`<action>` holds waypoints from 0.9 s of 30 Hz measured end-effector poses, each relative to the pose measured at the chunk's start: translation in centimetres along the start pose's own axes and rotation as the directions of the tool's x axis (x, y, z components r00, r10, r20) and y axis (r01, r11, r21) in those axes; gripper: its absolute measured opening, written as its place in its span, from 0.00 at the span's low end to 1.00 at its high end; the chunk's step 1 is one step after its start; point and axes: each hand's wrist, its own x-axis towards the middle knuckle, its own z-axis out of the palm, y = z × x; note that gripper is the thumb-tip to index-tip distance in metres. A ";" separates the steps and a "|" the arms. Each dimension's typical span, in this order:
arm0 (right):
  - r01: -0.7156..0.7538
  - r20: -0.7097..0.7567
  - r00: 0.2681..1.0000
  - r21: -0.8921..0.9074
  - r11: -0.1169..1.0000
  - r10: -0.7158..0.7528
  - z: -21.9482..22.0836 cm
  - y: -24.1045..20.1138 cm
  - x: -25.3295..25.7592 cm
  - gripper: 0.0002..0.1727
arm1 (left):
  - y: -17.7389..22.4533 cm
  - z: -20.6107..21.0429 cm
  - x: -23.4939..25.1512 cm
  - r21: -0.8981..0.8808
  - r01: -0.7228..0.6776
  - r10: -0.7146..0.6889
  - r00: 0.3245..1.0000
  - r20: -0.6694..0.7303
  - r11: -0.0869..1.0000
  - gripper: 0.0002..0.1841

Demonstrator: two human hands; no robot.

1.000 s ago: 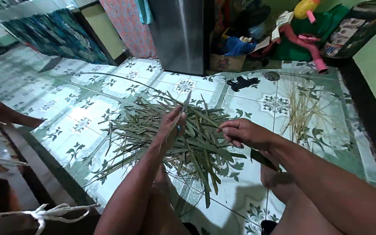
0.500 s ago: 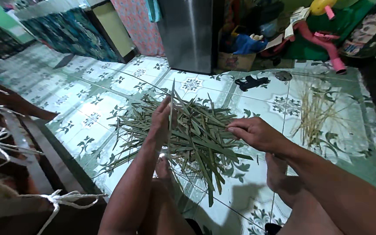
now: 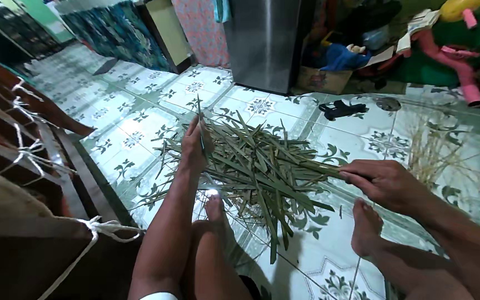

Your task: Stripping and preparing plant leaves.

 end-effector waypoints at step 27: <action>-0.624 0.156 0.776 0.328 0.709 0.611 -2.5 2.8 0.2 0.15 | -6.3 11.9 -3.1 0.497 0.057 -0.301 0.853 0.427 0.866 0.15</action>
